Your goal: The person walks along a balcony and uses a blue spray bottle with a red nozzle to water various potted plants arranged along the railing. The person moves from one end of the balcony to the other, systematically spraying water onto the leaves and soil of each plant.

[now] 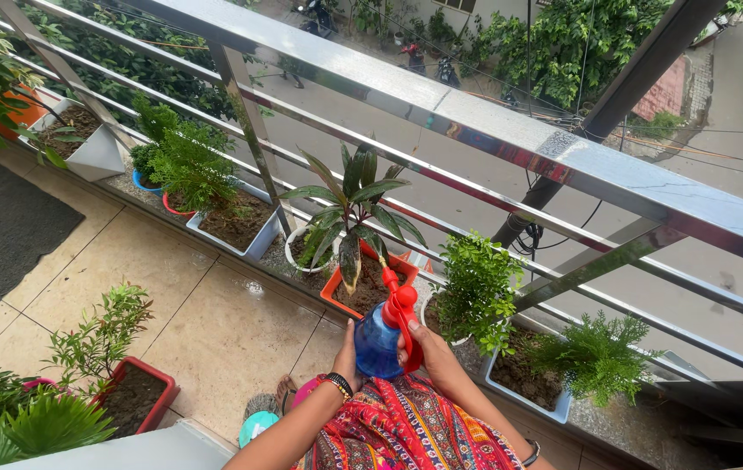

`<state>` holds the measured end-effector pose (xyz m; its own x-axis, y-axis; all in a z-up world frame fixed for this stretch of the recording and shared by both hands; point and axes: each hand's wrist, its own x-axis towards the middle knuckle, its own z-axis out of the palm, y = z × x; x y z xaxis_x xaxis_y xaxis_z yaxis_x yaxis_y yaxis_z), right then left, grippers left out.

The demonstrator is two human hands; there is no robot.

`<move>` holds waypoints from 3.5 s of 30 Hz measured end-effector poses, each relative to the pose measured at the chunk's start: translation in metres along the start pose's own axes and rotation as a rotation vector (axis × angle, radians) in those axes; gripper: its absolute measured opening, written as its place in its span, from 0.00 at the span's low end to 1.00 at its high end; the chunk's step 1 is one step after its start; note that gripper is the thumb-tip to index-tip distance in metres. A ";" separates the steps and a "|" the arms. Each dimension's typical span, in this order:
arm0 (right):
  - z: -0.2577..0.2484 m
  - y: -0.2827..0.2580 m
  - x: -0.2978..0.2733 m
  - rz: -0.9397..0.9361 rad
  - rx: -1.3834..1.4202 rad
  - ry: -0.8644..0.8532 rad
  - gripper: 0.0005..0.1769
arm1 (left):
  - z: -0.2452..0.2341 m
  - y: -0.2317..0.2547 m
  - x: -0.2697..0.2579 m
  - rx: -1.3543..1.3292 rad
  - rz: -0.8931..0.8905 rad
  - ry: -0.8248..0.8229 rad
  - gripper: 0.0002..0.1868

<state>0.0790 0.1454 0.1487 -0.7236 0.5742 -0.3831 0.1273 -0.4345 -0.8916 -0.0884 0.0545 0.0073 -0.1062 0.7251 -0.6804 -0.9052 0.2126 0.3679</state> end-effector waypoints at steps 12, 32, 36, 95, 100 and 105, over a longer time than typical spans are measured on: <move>0.001 0.006 0.003 -0.002 0.010 -0.049 0.33 | -0.011 -0.002 0.001 -0.016 -0.019 0.073 0.43; -0.001 0.014 0.006 0.048 0.049 -0.040 0.31 | -0.019 -0.002 0.004 -0.007 -0.025 0.149 0.43; -0.002 0.014 0.007 0.036 0.057 -0.039 0.30 | -0.017 0.000 0.005 0.012 -0.056 0.183 0.44; -0.008 0.018 0.018 0.005 0.016 -0.103 0.36 | -0.017 0.003 0.008 0.007 -0.018 0.234 0.45; -0.005 0.013 0.015 0.004 0.005 -0.106 0.35 | -0.014 0.005 0.002 0.014 -0.019 0.234 0.44; -0.003 0.012 0.013 0.016 0.054 -0.102 0.32 | -0.009 0.007 -0.004 0.020 -0.027 0.237 0.43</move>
<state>0.0729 0.1498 0.1319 -0.7871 0.4946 -0.3686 0.1049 -0.4815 -0.8701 -0.0979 0.0475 0.0071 -0.1780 0.5454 -0.8190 -0.9011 0.2441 0.3584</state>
